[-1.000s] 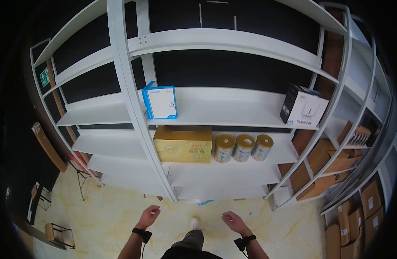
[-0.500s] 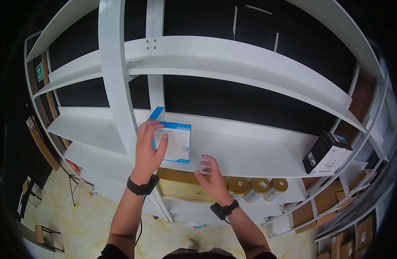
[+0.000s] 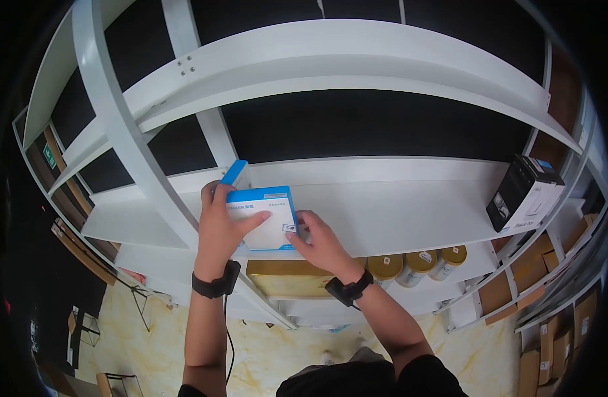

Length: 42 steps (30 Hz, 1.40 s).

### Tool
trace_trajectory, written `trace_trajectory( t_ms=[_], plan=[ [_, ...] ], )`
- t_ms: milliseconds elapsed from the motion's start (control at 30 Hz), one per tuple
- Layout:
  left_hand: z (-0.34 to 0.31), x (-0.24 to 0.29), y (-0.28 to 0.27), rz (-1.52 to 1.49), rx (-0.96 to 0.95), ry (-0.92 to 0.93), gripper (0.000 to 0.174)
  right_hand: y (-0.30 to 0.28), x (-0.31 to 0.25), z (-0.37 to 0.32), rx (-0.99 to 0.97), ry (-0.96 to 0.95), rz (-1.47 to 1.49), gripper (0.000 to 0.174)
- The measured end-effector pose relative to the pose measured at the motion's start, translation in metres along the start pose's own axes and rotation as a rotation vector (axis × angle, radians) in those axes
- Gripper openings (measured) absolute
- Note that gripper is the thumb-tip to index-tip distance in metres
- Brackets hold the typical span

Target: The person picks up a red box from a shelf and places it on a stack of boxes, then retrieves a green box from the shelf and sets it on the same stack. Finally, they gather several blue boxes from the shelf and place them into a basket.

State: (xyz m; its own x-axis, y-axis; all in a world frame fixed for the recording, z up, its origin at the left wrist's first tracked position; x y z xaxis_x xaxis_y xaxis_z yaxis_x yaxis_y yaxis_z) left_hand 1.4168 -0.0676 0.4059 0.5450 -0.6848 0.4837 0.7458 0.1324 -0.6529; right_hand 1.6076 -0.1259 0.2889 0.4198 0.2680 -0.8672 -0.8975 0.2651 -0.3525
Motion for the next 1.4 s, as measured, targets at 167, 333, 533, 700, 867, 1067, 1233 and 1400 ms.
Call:
trace_trajectory(
  t_ms=[167, 333, 533, 700, 867, 1067, 1233, 1400],
  plan=[
    [-0.016, 0.022, 0.026, -0.427, -0.066, 0.319, 0.068, -0.031, -0.022, -0.012, 0.142, -0.269, -0.006, 0.06],
    [-0.057, 0.051, 0.076, -0.68, 0.027, 0.294, 0.085, -0.056, -0.002, -0.04, -0.046, -0.129, 0.122, 0.076],
    [-0.113, 0.066, 0.131, -0.982, 0.058, -0.081, 0.074, -0.108, -0.021, -0.099, 0.024, -0.19, 0.079, 0.078],
    [-0.171, 0.131, 0.178, -1.1, 0.032, -0.201, 0.073, -0.144, 0.04, -0.167, 0.118, -0.136, 0.328, 0.088],
    [-0.225, 0.164, 0.186, -0.791, -0.097, 0.07, 0.083, -0.125, 0.1, -0.226, 0.03, -0.011, 0.692, 0.08],
    [-0.349, 0.126, 0.172, -0.617, 0.104, -0.37, 0.072, -0.024, 0.136, -0.274, -0.282, 0.128, 0.744, 0.081],
    [-0.438, 0.144, 0.102, -0.485, 0.221, -0.569, 0.072, 0.058, 0.113, -0.31, -0.676, 0.175, 0.764, 0.081],
    [-0.533, 0.179, 0.038, -0.31, 0.467, -0.716, 0.073, 0.124, 0.035, -0.379, -0.954, 0.098, 0.918, 0.074]
  ],
)
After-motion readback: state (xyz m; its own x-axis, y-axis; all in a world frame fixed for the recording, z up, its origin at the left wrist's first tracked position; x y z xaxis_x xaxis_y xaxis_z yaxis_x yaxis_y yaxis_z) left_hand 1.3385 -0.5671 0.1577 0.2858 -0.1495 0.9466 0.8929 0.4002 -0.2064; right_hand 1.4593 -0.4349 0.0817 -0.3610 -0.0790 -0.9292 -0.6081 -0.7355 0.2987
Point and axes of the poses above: each hand's wrist, its own z-axis towards the middle knuckle, its own y-axis out of the palm, x = y × z, the point moved 6 cm from there along z, towards the middle knuckle, and after that the axes turned 6 degrees about y, right-handed, at the moved point
